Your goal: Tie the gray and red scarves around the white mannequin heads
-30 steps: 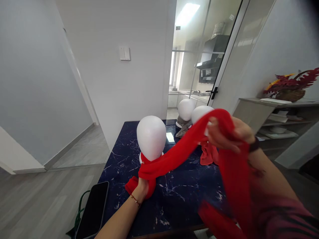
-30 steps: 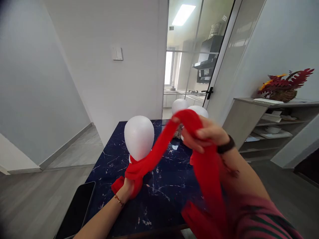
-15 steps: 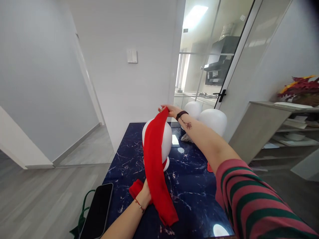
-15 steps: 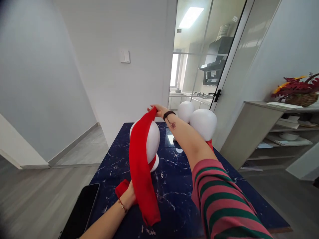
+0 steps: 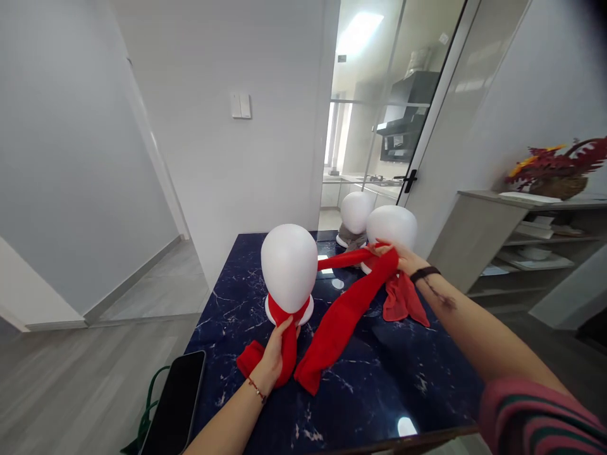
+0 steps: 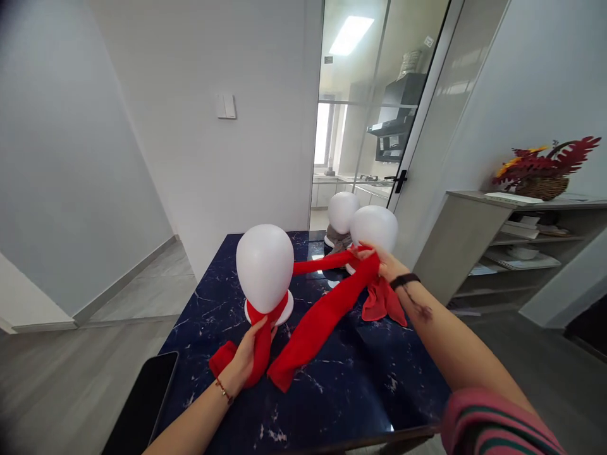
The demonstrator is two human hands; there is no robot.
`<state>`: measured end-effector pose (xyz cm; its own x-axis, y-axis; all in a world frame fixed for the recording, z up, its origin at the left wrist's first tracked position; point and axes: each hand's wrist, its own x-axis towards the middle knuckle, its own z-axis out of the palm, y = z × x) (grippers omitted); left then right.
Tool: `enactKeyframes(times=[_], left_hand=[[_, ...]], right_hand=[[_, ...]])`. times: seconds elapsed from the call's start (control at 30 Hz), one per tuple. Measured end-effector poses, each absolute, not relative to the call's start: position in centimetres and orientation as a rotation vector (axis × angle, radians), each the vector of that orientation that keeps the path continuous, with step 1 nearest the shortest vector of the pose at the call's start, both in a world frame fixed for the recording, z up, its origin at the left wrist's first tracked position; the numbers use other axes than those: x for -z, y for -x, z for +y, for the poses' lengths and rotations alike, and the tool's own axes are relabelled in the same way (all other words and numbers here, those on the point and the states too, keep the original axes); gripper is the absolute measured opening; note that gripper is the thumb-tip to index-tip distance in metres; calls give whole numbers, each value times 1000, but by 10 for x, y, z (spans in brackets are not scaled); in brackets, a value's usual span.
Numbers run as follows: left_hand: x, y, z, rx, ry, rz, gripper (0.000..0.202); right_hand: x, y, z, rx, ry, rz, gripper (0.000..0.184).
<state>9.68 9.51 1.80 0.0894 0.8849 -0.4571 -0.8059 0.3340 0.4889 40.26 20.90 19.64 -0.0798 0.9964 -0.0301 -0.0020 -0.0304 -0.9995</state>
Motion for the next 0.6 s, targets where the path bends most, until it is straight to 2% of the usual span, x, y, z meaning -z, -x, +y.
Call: enactKeyframes(times=[0.13,0.33,0.43,0.53,0.6], left_hand=[[-21,-98,96,-1301,-169,773,30],[-26,-99,95,-1300,-171,810,27],[-25,-99,96,-1290,-179,818,27],[-24,-98,97,-1270,-191,829,30],[-23,-97,97,-1257,-184,832,30]], right_hand=[[-169,-429,154,-1534,1197,-1118,39],[-150,-440,47,-1599,1211,-1094,32],[-151,-440,8,-1650,1205,-1191,35],[-151,-424,-15,-1858,1226,-1414,48],[-146,-401,-22,-1997,1161,-1663,49]])
